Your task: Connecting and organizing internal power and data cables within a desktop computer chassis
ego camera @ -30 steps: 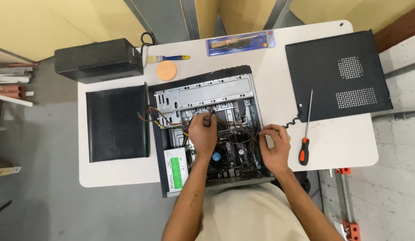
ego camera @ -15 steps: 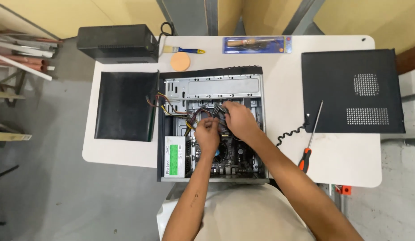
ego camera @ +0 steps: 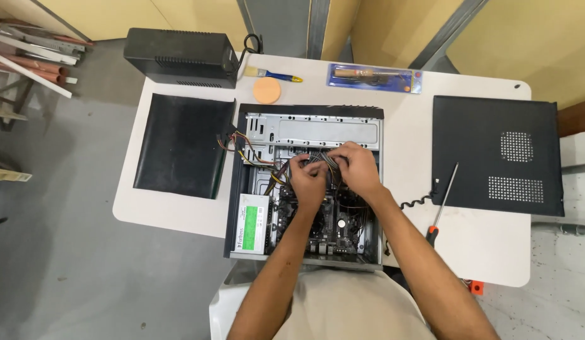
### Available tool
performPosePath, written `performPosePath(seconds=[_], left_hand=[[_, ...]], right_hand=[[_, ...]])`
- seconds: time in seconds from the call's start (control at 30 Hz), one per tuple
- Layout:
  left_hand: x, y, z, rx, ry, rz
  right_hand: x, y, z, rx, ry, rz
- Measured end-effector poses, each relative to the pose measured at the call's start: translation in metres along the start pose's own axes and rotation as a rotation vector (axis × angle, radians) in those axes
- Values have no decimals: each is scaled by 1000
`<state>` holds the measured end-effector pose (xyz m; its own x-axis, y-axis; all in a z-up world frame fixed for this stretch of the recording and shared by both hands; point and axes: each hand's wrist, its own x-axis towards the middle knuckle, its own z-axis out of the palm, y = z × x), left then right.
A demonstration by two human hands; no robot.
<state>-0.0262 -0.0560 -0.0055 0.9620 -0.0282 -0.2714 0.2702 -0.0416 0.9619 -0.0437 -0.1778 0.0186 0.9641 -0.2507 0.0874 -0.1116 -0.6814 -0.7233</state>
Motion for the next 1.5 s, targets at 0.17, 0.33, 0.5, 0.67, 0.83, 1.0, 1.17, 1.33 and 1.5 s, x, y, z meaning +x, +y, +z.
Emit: performPosePath(seconds=[0.17, 0.33, 0.5, 0.67, 0.83, 1.0, 1.17, 1.33, 1.5], left_hand=[[-1, 10, -1, 145, -71, 170], [-9, 39, -15, 308, -146, 245], [-5, 27, -37, 582, -124, 487], [4, 68, -107, 611, 205, 713], [52, 63, -152, 924, 321, 529], [98, 41, -150, 628, 190, 374], [103, 42, -144, 332, 219, 336], [123, 17, -164, -96, 95, 85], [121, 26, -179, -175, -26, 56]], right_hand=[[-4, -6, -3, 62, 120, -29], [-34, -5, -21, 196, 392, 92], [-94, -1, -45, 392, 527, 234], [-148, 24, -46, 427, 617, 396], [-159, -3, -36, 363, 645, 260], [-143, -53, -21, 333, 420, 94], [-117, -89, 7, 305, -189, 151], [-105, -101, 35, 300, -158, 334], [-88, -103, 66, 253, -20, 425]])
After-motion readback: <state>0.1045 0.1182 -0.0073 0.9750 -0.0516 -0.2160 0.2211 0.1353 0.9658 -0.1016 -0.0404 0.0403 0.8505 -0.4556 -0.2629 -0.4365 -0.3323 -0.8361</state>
